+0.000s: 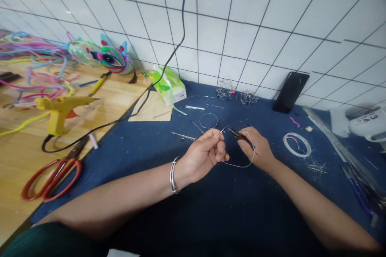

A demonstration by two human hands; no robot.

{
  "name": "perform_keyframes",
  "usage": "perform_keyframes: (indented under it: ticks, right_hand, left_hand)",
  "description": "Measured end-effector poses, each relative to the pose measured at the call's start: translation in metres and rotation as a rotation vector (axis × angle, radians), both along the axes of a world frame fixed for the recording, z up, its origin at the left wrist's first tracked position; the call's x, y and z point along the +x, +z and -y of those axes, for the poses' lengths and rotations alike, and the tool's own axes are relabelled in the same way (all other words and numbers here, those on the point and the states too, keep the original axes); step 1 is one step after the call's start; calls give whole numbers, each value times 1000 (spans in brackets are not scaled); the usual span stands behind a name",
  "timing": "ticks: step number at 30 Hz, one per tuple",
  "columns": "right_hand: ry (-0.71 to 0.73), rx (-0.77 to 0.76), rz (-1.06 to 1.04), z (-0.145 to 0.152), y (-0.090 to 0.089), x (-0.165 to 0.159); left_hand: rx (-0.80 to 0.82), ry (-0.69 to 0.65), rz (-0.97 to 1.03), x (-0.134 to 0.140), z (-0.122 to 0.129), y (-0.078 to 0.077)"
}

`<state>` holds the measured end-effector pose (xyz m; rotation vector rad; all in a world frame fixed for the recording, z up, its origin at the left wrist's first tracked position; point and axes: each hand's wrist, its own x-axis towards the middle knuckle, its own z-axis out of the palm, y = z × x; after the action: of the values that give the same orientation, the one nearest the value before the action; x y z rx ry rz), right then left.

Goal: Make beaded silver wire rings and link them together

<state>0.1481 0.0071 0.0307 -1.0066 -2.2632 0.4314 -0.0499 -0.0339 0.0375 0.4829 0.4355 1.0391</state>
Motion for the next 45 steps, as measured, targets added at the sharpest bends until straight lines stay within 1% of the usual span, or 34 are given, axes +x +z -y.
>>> perform_keyframes:
  ticks: [7, 15, 19, 23, 27, 30, 32, 35, 39, 45]
  right_hand:
    - [-5, 43, 12, 0, -5, 1]
    - [-7, 106, 34, -1, -8, 1]
    - [-14, 246, 65, -2, -10, 3]
    - [-63, 436, 278, -3, -7, 8]
    - [-71, 696, 484, -5, -5, 15]
    - [-77, 868, 534, -9, -8, 21]
    - [-82, 948, 533, -12, -11, 24]
    - [-79, 1018, 529, -16, -15, 26]
    - [-58, 1065, 513, -20, -18, 27]
    - [-28, 1059, 491, -24, -24, 27]
  left_hand:
    - [1, -1, -21, 1, 2, 2]
    - [-4, -1, -15, 1, 1, -1]
    - [-3, -9, -28, 1, 0, -1]
    - [-18, -16, -63, 2, 3, 0]
    - [-47, -22, -129, 1, 7, 2]
    - [-59, -18, -171, 1, 8, 5]
    - [-78, -14, -182, 1, 10, 9]
    - [-123, -8, -181, 1, 13, 17]
    - [-214, -11, -178, 0, 18, 27]
    - [-272, -10, -139, 0, 20, 31]
